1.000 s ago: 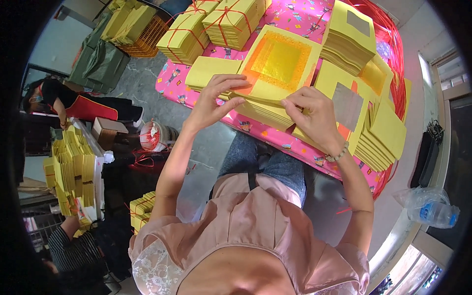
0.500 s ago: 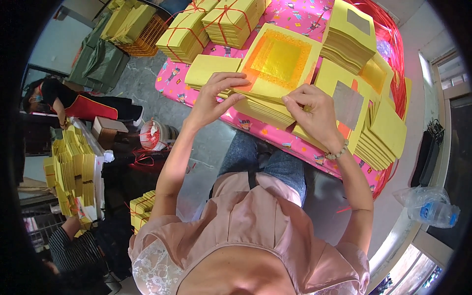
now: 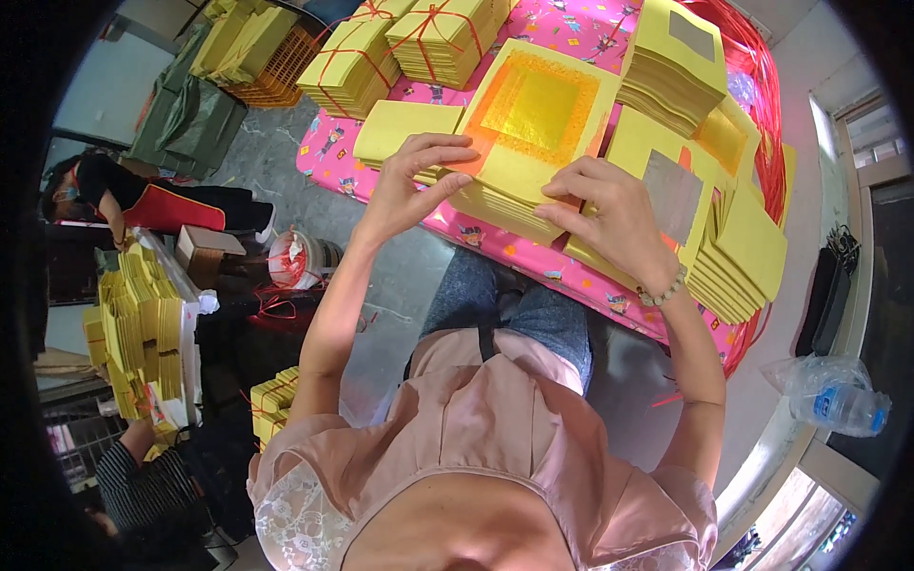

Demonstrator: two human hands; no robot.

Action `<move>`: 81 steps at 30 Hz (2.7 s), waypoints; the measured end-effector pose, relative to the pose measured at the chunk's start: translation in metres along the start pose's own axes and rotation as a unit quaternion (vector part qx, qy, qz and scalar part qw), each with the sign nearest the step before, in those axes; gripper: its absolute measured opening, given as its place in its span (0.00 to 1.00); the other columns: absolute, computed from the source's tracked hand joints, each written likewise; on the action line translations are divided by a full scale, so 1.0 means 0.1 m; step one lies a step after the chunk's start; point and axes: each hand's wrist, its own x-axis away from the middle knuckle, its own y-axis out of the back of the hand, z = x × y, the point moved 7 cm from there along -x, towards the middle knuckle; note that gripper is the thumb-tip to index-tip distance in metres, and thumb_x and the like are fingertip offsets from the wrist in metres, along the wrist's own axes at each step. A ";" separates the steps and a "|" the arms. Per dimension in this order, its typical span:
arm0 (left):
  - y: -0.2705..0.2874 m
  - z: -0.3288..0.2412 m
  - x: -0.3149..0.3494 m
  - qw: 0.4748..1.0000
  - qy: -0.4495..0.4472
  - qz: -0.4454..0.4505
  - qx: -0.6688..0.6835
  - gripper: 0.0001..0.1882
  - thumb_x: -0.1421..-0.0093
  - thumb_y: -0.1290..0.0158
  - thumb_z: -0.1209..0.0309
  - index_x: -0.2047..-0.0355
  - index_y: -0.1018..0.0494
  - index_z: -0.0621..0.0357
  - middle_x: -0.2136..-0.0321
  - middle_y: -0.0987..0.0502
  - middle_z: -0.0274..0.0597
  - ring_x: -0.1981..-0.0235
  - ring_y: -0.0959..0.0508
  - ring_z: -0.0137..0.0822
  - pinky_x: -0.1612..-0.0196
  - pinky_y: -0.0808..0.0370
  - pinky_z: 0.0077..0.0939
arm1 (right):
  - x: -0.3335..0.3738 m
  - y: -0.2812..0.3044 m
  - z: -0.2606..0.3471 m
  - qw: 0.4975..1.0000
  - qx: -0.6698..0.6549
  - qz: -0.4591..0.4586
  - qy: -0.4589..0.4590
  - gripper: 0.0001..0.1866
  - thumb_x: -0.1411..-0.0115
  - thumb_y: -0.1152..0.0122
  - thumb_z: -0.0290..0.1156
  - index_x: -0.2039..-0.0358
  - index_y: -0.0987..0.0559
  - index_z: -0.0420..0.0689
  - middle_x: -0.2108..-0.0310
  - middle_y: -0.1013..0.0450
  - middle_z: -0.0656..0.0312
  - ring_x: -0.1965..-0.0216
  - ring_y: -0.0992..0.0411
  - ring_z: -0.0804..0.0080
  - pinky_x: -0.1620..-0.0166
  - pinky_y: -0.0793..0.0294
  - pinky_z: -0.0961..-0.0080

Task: Sorting and stacking yellow paper sheets on a table.

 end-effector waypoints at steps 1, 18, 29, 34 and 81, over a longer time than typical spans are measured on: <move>0.01 0.01 0.00 1.000 0.000 -0.007 0.002 0.16 0.45 0.35 0.65 0.56 0.18 0.51 0.52 0.20 0.42 0.49 0.24 0.44 0.45 0.27 0.37 | -0.01 0.01 0.01 1.000 0.000 0.000 0.000 0.10 0.47 0.29 0.35 0.69 0.16 0.42 0.70 0.23 0.61 0.68 0.24 0.65 0.65 0.25 0.71; 0.01 0.03 -0.01 1.000 0.004 -0.002 0.017 0.16 0.46 0.34 0.65 0.56 0.17 0.51 0.53 0.20 0.42 0.49 0.24 0.42 0.45 0.27 0.37 | -0.06 -0.02 -0.11 0.991 -0.073 0.087 -0.077 0.07 0.43 0.31 0.28 0.66 0.15 0.39 0.67 0.21 0.60 0.67 0.23 0.72 0.62 0.26 0.77; 0.02 0.01 -0.01 1.000 0.005 -0.001 0.027 0.19 0.48 0.32 0.63 0.56 0.17 0.51 0.52 0.20 0.43 0.49 0.23 0.43 0.45 0.27 0.37 | -0.08 -0.01 -0.08 0.994 -0.028 0.088 -0.065 0.07 0.42 0.33 0.28 0.67 0.17 0.37 0.69 0.22 0.59 0.69 0.23 0.71 0.65 0.26 0.76; 0.01 -0.10 -0.03 0.999 -0.016 0.001 -0.045 0.22 0.50 0.31 0.65 0.54 0.18 0.52 0.52 0.21 0.41 0.49 0.24 0.41 0.47 0.26 0.35 | -0.09 0.00 -0.09 0.993 -0.002 0.096 -0.072 0.07 0.42 0.33 0.28 0.67 0.17 0.38 0.71 0.22 0.58 0.70 0.23 0.70 0.65 0.26 0.75; -0.69 -0.11 -0.94 0.946 -0.125 0.106 -0.282 0.38 0.35 0.53 0.42 0.30 0.46 0.42 0.32 0.46 0.53 0.33 0.47 0.65 0.33 0.46 0.59 | -1.28 0.28 -1.57 0.978 0.143 0.009 -0.149 0.17 0.37 0.43 0.40 0.61 0.17 0.39 0.67 0.21 0.50 0.62 0.22 0.52 0.57 0.26 0.58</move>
